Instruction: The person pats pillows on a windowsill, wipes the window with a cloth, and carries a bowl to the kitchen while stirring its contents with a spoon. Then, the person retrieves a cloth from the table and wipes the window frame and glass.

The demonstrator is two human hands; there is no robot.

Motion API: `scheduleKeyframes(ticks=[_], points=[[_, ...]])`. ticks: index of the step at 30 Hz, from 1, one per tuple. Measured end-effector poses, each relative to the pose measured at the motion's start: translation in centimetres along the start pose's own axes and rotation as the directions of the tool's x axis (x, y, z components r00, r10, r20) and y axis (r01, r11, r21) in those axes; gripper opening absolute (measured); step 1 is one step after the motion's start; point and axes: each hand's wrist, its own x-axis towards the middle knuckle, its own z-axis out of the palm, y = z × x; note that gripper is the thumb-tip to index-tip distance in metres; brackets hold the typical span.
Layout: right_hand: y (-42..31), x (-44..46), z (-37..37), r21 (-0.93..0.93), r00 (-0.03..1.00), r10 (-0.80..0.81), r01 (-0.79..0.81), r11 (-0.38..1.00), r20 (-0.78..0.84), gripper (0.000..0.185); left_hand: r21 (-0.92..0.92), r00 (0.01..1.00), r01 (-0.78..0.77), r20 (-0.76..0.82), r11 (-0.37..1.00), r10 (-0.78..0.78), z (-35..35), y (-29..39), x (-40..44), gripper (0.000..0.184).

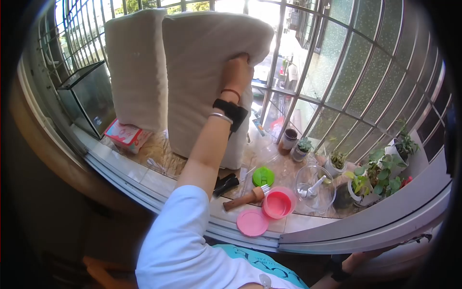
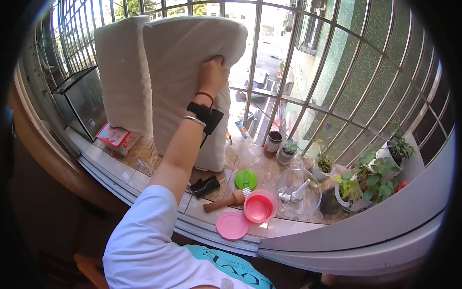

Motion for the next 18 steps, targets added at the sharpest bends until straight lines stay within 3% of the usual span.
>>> scheduleKeyframes(ticks=[1,3,4,7,10,14,18], points=[[-0.1,0.1,-0.2,0.000,1.000,-0.004,0.004,1.000,0.002,0.042,-0.007,1.000,0.003,-0.004,1.000,-0.003,0.8,-0.2,0.2,0.013],[-0.5,0.5,-0.4,-0.005,1.000,-0.004,0.004,1.000,0.008,0.042,-0.231,0.973,0.010,0.225,0.973,0.043,1.0,0.4,-0.1,0.014],[-0.6,0.7,-0.4,-0.007,1.000,-0.007,0.007,1.000,0.006,0.043,-0.231,0.974,0.016,0.225,0.973,0.037,1.2,0.6,-0.7,0.014],[-1.0,1.1,-0.4,-0.021,1.000,-0.004,0.005,1.000,0.005,0.043,-0.453,0.982,-0.073,0.121,0.889,0.143,0.7,0.8,-3.1,0.013],[-1.2,2.3,-0.3,-0.029,1.000,-0.006,0.006,1.000,-0.007,0.044,-0.506,0.996,-0.063,0.025,0.860,0.087,-0.2,-0.9,-3.7,0.011],[-1.1,3.5,-0.6,-0.036,1.000,0.010,-0.011,0.999,-0.025,0.045,-0.406,0.986,-0.162,-0.111,0.899,0.128,-2.4,-2.8,-3.5,0.008],[-1.0,4.5,-0.9,-0.038,0.999,0.023,-0.024,0.999,-0.046,0.046,-0.120,0.943,-0.297,-0.191,0.947,0.271,-4.6,-5.0,-3.9,0.010]])
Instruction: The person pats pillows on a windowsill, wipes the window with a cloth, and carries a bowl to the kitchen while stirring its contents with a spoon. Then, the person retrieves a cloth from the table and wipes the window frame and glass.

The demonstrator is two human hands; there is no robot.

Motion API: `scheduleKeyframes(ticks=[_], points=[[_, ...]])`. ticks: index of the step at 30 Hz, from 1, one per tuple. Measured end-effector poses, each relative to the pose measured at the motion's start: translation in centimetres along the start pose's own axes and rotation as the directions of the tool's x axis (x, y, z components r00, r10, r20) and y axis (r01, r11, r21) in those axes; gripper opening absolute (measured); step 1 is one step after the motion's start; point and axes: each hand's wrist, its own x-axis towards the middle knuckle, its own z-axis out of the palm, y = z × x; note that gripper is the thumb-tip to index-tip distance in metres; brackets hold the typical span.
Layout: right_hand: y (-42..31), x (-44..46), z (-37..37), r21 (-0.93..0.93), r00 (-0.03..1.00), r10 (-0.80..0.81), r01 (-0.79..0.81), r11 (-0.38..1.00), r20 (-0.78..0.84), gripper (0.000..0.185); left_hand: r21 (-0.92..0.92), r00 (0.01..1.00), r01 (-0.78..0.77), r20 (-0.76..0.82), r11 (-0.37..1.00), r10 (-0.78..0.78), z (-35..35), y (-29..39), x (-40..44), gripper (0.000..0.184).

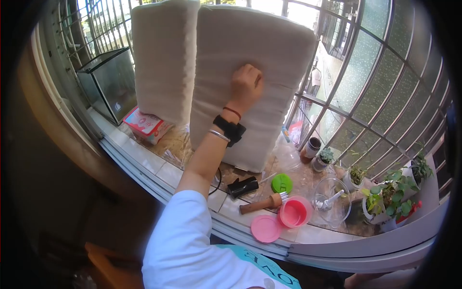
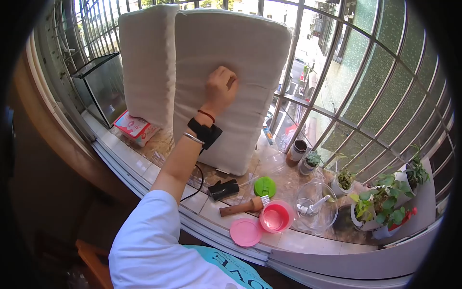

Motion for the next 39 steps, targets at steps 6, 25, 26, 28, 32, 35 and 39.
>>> scheduleKeyframes(ticks=[6,25,26,28,32,35,39], points=[[0.2,2.1,0.4,0.030,1.000,0.010,-0.009,1.000,-0.018,0.048,-0.141,0.974,0.075,0.222,0.987,-0.042,-6.1,3.7,-2.6,0.011],[-2.7,6.5,-0.9,0.179,0.983,0.134,-0.111,0.977,-0.122,0.054,-0.889,0.893,0.285,0.382,0.359,0.237,-12.1,32.0,-7.3,0.078],[-1.2,4.8,0.3,0.242,0.992,0.091,-0.068,0.968,-0.085,0.054,-0.858,0.917,0.291,0.376,0.424,0.131,-12.1,32.9,-7.1,0.082],[3.7,1.4,1.1,0.267,1.000,-0.009,0.013,0.964,-0.018,0.057,-0.755,0.931,0.269,0.362,0.598,0.038,-10.7,34.7,-7.1,0.088],[5.1,2.4,0.7,0.333,0.997,-0.044,0.022,0.943,0.060,0.062,-0.572,0.591,0.805,0.749,0.158,-0.300,-10.4,37.3,-7.0,0.037],[7.3,2.5,1.5,0.323,0.988,-0.118,0.081,0.943,0.099,0.067,-0.603,0.619,0.774,0.653,0.196,-0.436,-10.3,35.8,-9.6,0.055],[6.0,3.6,1.6,0.397,0.984,-0.178,0.158,0.904,0.014,0.055,-0.567,0.758,0.647,0.402,0.510,-0.514,-10.2,31.1,-12.7,0.067]])
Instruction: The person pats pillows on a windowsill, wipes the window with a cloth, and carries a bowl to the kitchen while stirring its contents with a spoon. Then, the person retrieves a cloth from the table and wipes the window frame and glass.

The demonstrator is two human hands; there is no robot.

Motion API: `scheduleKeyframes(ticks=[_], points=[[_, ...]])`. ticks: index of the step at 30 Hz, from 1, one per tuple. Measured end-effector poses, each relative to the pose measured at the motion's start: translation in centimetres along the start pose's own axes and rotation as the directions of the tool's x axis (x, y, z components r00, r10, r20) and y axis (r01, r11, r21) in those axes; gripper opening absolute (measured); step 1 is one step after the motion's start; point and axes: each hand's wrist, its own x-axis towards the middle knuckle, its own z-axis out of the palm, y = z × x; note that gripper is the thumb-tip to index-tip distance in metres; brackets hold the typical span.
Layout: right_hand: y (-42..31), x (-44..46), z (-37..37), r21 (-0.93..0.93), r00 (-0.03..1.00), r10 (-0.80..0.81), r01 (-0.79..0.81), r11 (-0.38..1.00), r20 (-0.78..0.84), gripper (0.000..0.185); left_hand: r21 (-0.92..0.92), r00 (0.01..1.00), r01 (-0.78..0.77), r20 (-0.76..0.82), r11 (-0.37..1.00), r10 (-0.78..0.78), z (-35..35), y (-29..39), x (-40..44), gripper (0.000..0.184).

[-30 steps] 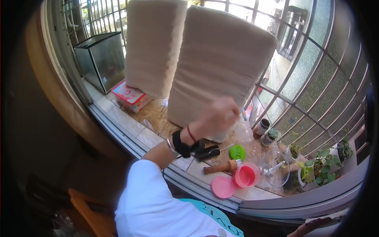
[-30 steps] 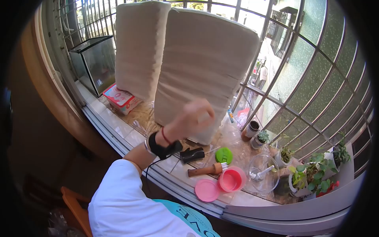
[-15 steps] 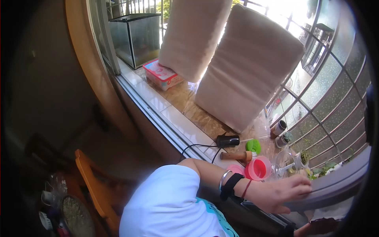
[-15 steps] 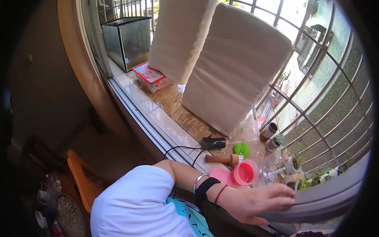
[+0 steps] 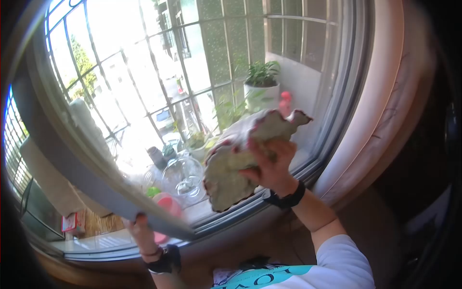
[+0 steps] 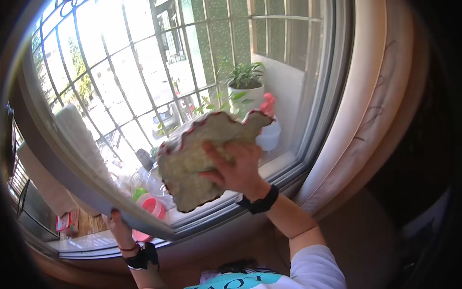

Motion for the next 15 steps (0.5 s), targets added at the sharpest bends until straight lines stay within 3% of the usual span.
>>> scheduleKeyframes(ticks=[5,7,9,10,11,12,13,14,15], points=[[1.7,1.6,-0.4,0.116,0.996,0.074,-0.070,0.991,-0.038,0.037,-0.154,0.990,0.128,0.077,0.980,-0.118,2.2,2.0,-0.1,0.072],[2.2,2.5,-0.8,0.110,0.998,-0.055,0.058,0.992,-0.027,0.031,-0.083,0.988,0.156,-0.004,0.984,-0.157,1.7,1.8,-0.4,0.070],[3.5,3.2,-1.7,-0.045,0.965,0.244,-0.240,0.970,0.100,0.028,-0.065,0.995,0.093,0.044,0.994,-0.090,0.6,0.8,-0.3,0.061],[7.7,2.8,-0.7,-0.114,0.961,0.067,-0.100,0.988,-0.267,0.022,0.036,0.995,0.083,0.058,0.996,-0.085,0.8,1.7,-0.4,0.059],[11.1,2.8,-0.1,0.333,0.783,0.578,-0.495,0.802,-0.229,0.013,0.141,0.994,0.072,0.071,0.987,-0.082,1.4,2.4,-0.4,0.057],[13.2,4.9,-2.5,0.280,0.776,0.582,-0.518,0.809,-0.246,0.012,0.214,0.995,0.015,0.096,0.977,-0.036,1.8,2.8,-0.1,0.059],[19.3,4.2,-2.8,0.817,0.527,0.844,-0.526,0.237,0.095,0.015,0.218,0.995,0.010,0.093,0.976,-0.031,2.1,3.0,0.0,0.059],[19.0,6.3,-3.1,0.476,0.731,0.632,-0.472,0.742,-0.259,0.018,0.192,0.997,0.030,0.064,0.981,-0.042,2.6,3.0,-0.1,0.059],[18.2,8.4,-3.8,-0.058,0.885,0.224,-0.271,0.961,-0.408,0.020,0.166,0.998,0.054,0.033,0.985,-0.061,3.0,3.2,-0.2,0.059]])
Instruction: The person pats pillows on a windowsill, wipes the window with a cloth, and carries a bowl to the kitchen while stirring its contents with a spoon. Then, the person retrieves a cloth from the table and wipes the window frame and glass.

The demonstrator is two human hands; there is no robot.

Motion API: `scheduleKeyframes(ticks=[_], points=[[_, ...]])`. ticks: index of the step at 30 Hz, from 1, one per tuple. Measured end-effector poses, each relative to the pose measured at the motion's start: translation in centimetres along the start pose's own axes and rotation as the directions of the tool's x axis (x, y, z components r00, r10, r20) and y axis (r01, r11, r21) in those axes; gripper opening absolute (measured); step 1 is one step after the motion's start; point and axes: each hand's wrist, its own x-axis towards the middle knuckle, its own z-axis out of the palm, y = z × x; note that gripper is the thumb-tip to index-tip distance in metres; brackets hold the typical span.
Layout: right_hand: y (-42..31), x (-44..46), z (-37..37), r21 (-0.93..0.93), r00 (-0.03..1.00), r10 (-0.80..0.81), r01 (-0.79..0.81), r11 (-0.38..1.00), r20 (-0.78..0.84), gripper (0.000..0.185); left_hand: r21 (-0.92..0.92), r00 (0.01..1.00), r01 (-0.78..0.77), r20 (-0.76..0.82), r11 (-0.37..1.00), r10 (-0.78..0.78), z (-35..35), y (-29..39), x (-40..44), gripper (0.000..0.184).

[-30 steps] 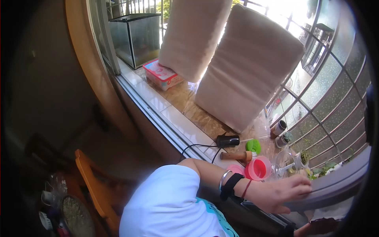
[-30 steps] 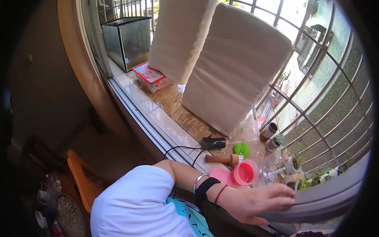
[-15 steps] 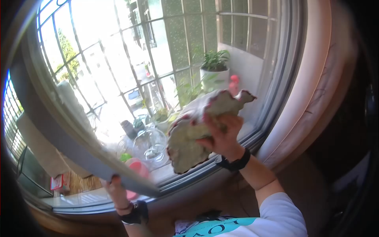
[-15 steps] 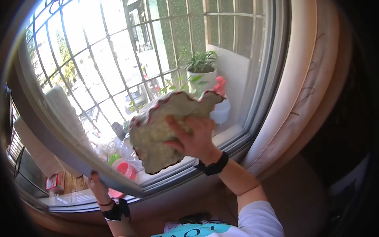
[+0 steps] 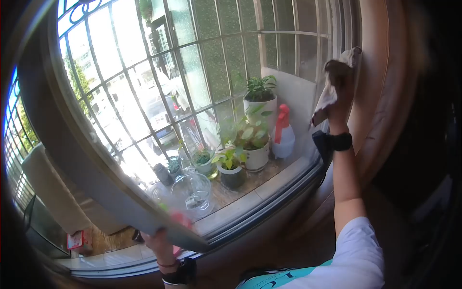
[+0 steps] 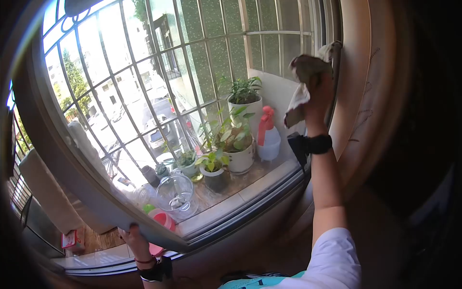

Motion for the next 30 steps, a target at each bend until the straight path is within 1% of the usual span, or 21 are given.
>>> scheduleKeyframes(ticks=[2,3,4,5,7,8,10,12,13,15,16,17,18,20,22,24,26,27,28,29,30], points=[[-1.7,1.0,0.8,0.131,0.988,0.136,-0.145,0.981,0.072,0.021,-0.109,1.000,0.030,0.004,0.994,-0.029,0.2,0.4,0.0,0.058],[-4.4,0.4,1.5,-0.005,0.993,0.075,-0.075,0.997,0.094,0.024,-0.192,0.995,0.088,0.062,0.977,-0.078,0.1,0.2,0.0,0.058],[-9.7,-0.2,2.3,0.291,0.981,0.145,-0.176,0.940,0.127,0.030,-0.271,0.986,0.142,0.123,0.952,-0.112,0.0,0.1,0.2,0.057],[-15.6,-0.8,2.2,0.098,0.991,-0.125,0.120,0.988,0.050,0.040,-0.281,0.996,0.031,0.084,0.959,-0.008,0.2,0.5,0.3,0.053],[-23.4,-3.2,2.4,0.360,0.897,-0.337,0.225,0.905,0.285,0.046,-0.229,0.997,-0.024,0.061,0.973,0.039,0.3,-0.8,1.0,0.050],[-26.6,-3.1,1.6,0.428,0.827,-0.491,0.353,0.832,0.274,0.041,-0.184,0.996,-0.075,0.030,0.980,0.082,0.4,-0.2,1.1,0.048],[-29.2,-4.1,2.2,0.529,0.773,-0.595,0.418,0.739,0.220,0.037,-0.105,0.996,-0.079,0.021,0.991,0.082,0.8,1.4,1.0,0.045],[-27.6,-2.9,2.5,0.476,0.750,-0.639,0.506,0.719,0.169,0.038,-0.406,0.994,-0.002,0.099,0.914,0.047,0.7,1.4,1.0,0.040],[-25.4,-1.8,2.7,0.395,0.727,-0.659,0.557,0.731,0.194,0.037,-0.379,0.990,0.047,0.140,0.924,0.007,0.2,0.8,0.8,0.032],[-19.1,1.1,3.1,0.343,0.800,-0.560,0.474,0.811,0.218,0.019,-0.323,0.995,0.044,0.102,0.945,-0.012,0.0,1.7,0.8,0.029],[-15.4,2.3,3.0,0.338,0.902,-0.374,0.290,0.895,0.216,0.010,-0.272,0.997,0.045,0.067,0.961,-0.028,0.6,2.1,1.2,0.027],[-10.5,2.4,2.8,0.307,0.905,0.099,-0.241,0.920,0.413,0.015,-0.192,0.998,-0.057,0.007,0.980,0.059,0.8,1.2,1.3,0.025],[-4.2,2.6,3.1,0.265,0.814,0.358,-0.509,0.819,0.456,0.036,-0.224,0.997,-0.077,-0.008,0.972,0.077,1.1,1.0,1.4,0.025],[6.6,1.5,1.8,0.282,0.910,0.139,-0.263,0.923,0.391,0.036,-0.219,0.997,-0.064,0.022,0.974,0.070,0.9,1.0,1.3,0.026],[8.7,1.1,0.3,0.246,0.862,0.327,-0.438,0.865,0.387,0.037,-0.259,0.996,-0.005,0.088,0.966,0.028,0.6,0.9,1.0,0.027],[6.4,1.9,-0.7,0.412,0.930,0.270,-0.354,0.839,0.249,0.034,-0.320,0.997,0.032,0.081,0.947,-0.006,0.9,1.1,0.9,0.028],[0.2,3.8,0.1,-0.031,0.993,-0.062,0.065,0.997,0.097,0.030,-0.296,0.999,-0.013,0.028,0.955,0.023,1.2,0.7,1.1,0.027],[0.1,4.3,2.1,0.132,0.972,0.173,-0.195,0.972,0.159,0.023,-0.256,0.999,-0.047,-0.007,0.966,0.047,1.3,0.3,1.0,0.027],[-1.3,3.5,4.1,0.595,0.989,-0.100,0.018,0.803,0.106,0.019,-0.265,0.998,-0.055,-0.002,0.963,0.057,1.3,0.4,1.1,0.027],[-3.3,2.9,7.1,0.770,0.890,0.075,-0.430,0.472,0.451,0.015,-0.311,1.000,-0.025,0.005,0.950,0.028,1.2,0.6,1.1,0.027],[-10.9,3.3,6.1,0.495,0.770,-0.047,-0.360,0.791,0.636,0.018,-0.355,1.000,0.012,0.018,0.935,-0.006,1.2,0.6,1.0,0.027]])
